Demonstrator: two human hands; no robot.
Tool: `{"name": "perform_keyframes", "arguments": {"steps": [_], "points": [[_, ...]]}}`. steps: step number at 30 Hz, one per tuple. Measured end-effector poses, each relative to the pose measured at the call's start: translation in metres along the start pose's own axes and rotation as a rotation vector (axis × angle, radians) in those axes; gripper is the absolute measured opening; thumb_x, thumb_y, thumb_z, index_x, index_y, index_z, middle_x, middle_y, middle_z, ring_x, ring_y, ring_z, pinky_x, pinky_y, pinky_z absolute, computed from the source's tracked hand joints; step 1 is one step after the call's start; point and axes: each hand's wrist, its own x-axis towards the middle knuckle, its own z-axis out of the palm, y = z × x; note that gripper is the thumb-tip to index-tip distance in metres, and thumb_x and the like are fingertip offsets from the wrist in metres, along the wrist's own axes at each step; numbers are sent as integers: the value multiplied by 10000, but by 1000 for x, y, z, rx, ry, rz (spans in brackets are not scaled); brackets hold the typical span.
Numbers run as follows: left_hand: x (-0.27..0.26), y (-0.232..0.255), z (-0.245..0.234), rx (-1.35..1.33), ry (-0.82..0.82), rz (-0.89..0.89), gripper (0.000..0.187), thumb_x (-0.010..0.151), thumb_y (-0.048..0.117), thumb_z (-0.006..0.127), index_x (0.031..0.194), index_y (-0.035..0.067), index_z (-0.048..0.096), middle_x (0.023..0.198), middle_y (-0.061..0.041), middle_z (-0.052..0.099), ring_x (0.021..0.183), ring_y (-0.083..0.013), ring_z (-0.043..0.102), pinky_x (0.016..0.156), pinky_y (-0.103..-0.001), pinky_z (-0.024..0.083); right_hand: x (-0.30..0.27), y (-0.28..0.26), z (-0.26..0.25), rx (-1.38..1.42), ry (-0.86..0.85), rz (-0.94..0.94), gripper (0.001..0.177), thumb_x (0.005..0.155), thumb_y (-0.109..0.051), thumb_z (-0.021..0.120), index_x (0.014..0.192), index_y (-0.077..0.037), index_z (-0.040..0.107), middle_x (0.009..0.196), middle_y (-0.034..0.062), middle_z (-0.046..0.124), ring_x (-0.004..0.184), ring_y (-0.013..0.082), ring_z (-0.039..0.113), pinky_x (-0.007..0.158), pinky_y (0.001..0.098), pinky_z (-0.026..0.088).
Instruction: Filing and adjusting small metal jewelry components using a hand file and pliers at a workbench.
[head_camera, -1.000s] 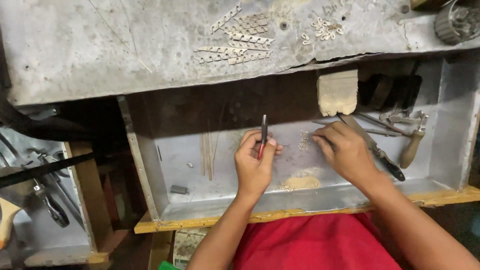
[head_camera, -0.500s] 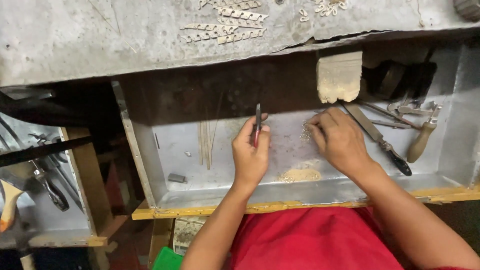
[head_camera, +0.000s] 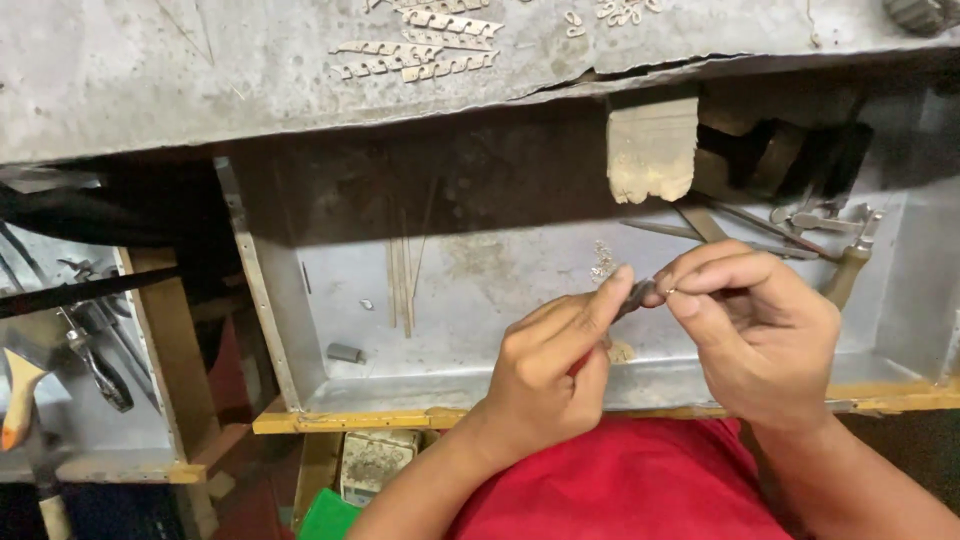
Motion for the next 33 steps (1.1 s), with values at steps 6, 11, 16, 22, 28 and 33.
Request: {"name": "perform_keyframes", "arguments": {"steps": [6,11,16,22,28,33], "points": [[6,7,-8,44,-7,98,581,1017,-253,476,1520,33,429,1313,-221,711,1131,-378,764,998,-408,659,0,-5,-1,14,47,2,348,919,51,695,1094,-37,407,995,258,667,921,272,726,835,279,628],[12,16,-15,117,-5,98,522,1018,-229,492,1480,12,466,1245,-225,728,1106,-367,762,986,-407,652,3,-9,-1,19,31,-11,368,901,71,704,1084,-32,401,981,277,674,886,270,737,784,263,627],[15,19,-17,181,-9,94,472,1039,-190,493,1461,22,495,1248,-235,722,1100,-365,755,963,-411,628,6,-11,-4,16,18,-31,361,894,50,710,1076,-28,409,969,268,679,888,281,748,796,279,647],[14,20,-16,205,-30,72,545,1000,-186,482,1489,53,479,1239,-215,722,1073,-343,727,959,-395,604,6,-11,-7,-47,28,-26,380,864,58,735,1066,-10,419,959,267,692,894,282,770,767,258,650],[14,22,-15,256,-33,90,515,1011,-168,503,1478,49,501,1203,-190,730,979,-319,707,894,-381,588,6,-14,-10,-27,17,-63,349,852,97,744,1054,11,473,935,240,683,923,286,776,816,288,677],[7,24,-16,213,-114,-22,651,913,-142,517,1517,103,522,824,-33,476,650,-233,466,672,-352,514,5,-17,-9,-98,23,49,281,866,55,747,1094,109,591,942,222,715,871,223,736,822,259,626]]}}
